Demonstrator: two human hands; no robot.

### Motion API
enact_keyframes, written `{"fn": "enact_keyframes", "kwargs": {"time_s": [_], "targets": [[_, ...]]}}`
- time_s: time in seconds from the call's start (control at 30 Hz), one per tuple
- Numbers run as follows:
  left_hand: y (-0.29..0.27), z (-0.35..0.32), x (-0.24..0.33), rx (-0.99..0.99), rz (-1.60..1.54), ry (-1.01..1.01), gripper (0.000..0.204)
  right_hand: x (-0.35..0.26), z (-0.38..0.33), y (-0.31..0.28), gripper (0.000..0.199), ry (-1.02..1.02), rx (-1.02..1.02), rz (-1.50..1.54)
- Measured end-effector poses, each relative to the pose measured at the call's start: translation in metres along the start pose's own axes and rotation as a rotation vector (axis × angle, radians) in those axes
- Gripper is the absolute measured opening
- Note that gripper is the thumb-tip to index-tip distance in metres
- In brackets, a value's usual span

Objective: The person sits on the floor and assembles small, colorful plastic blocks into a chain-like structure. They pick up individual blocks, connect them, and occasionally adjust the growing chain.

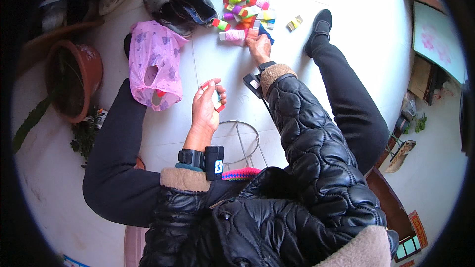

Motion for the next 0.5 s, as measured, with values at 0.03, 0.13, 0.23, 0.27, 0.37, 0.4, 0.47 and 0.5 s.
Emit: {"fn": "enact_keyframes", "kwargs": {"time_s": [0.03,0.13,0.23,0.27,0.37,0.4,0.47,0.5], "targets": [[0.0,0.001,0.002,-0.009,-0.006,0.02,0.022,0.001,-0.002,0.002,0.038,0.0,0.008,0.001],[-0.001,0.002,0.003,-0.013,-0.002,0.042,0.021,0.007,-0.005,0.002,0.033,-0.028,0.004,0.222],[0.003,0.002,0.002,-0.032,0.024,0.062,0.02,0.011,-0.009,-0.003,0.027,-0.052,-0.092,0.431],[0.004,0.001,0.001,-0.041,0.032,0.065,0.02,0.008,-0.015,-0.006,0.027,-0.076,-0.145,0.523],[0.013,-0.003,0.007,-0.098,0.07,0.12,0.017,-0.01,-0.043,-0.023,0.028,-0.155,-0.404,0.56],[0.015,-0.004,0.01,-0.11,0.091,0.145,0.016,-0.02,-0.056,-0.03,0.027,-0.2,-0.48,0.53],[0.016,-0.008,0.016,-0.104,0.147,0.193,0.017,-0.041,-0.085,-0.045,0.027,-0.283,-0.638,0.429],[0.017,-0.01,0.021,-0.108,0.181,0.239,0.019,-0.05,-0.101,-0.052,0.027,-0.317,-0.718,0.36]]}}
Point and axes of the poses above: each hand's wrist, its own z-axis towards the middle knuckle, its own y-axis out of the palm, x = y × z, the point moved 9 cm from there along z, towards the middle knuckle, and after that the axes turned 1 degree about x, right-handed, at the moved point
